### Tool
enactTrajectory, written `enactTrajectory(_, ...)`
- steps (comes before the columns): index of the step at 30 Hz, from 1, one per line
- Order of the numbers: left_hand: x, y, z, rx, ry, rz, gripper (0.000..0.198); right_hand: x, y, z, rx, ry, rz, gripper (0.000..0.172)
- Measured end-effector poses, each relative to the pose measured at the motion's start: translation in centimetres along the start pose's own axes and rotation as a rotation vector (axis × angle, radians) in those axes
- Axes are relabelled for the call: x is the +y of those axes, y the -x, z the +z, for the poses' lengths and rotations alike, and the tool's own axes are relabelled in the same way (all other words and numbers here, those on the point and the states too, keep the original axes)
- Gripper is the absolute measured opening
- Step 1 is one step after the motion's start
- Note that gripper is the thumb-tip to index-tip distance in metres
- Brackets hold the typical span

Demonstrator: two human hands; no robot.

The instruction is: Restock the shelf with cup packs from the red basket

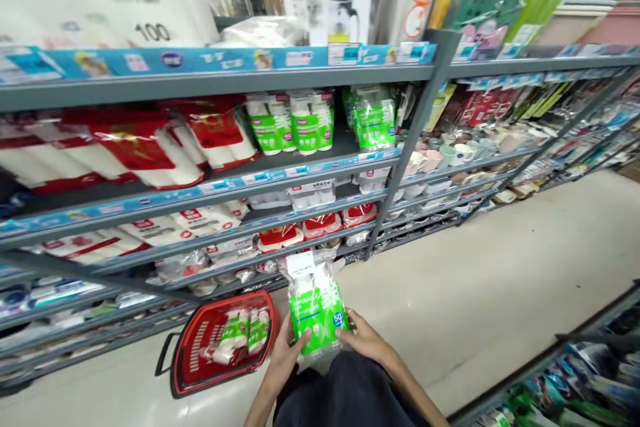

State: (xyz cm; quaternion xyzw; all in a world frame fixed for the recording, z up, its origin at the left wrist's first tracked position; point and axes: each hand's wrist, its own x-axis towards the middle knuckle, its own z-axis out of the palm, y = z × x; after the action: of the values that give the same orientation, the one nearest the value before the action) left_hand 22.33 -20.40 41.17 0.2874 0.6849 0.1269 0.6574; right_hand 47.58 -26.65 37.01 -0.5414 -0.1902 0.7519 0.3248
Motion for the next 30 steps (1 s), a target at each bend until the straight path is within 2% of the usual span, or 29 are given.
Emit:
enactTrajectory(2, 3.2, -0.6, 3.5, -0.012, -0.023, 0.069, 0.119, -3.0, -0.5, -3.4, -0.034, 0.018, -0.064, 0.068)
enactTrajectory(5, 7.8, -1.9, 7.0, -0.052, -0.092, 0.160, 0.114, -6.8, -2.2, -7.6, -0.046, 0.046, -0.186, 0.062)
enactTrajectory(7, 10.7, -3.4, 8.4, -0.059, -0.164, 0.231, 0.112, -8.9, -3.7, -9.7, -0.038, 0.067, -0.239, 0.062)
enactTrajectory(11, 16.4, -7.7, 10.5, -0.048, -0.266, 0.418, 0.105, -13.5, -7.4, -12.7, 0.040, 0.099, -0.330, 0.075)
enactTrajectory(17, 26.0, -15.6, 13.8, -0.062, -0.272, 0.597, 0.088, -23.9, -13.6, -16.8, 0.132, 0.267, -0.507, 0.072)
enactTrajectory(21, 32.6, -20.5, 17.0, -0.118, -0.241, 0.750, 0.079, -29.9, -18.1, -20.5, 0.168, 0.324, -0.630, 0.076)
enactTrajectory(26, 38.8, -25.8, 21.6, -0.178, -0.223, 0.885, 0.081, -34.4, -23.0, -26.0, 0.237, 0.307, -0.706, 0.087)
enactTrajectory(30, 41.4, -28.4, 24.2, -0.214, -0.227, 0.944, 0.088, -36.3, -25.5, -28.9, 0.249, 0.327, -0.768, 0.088)
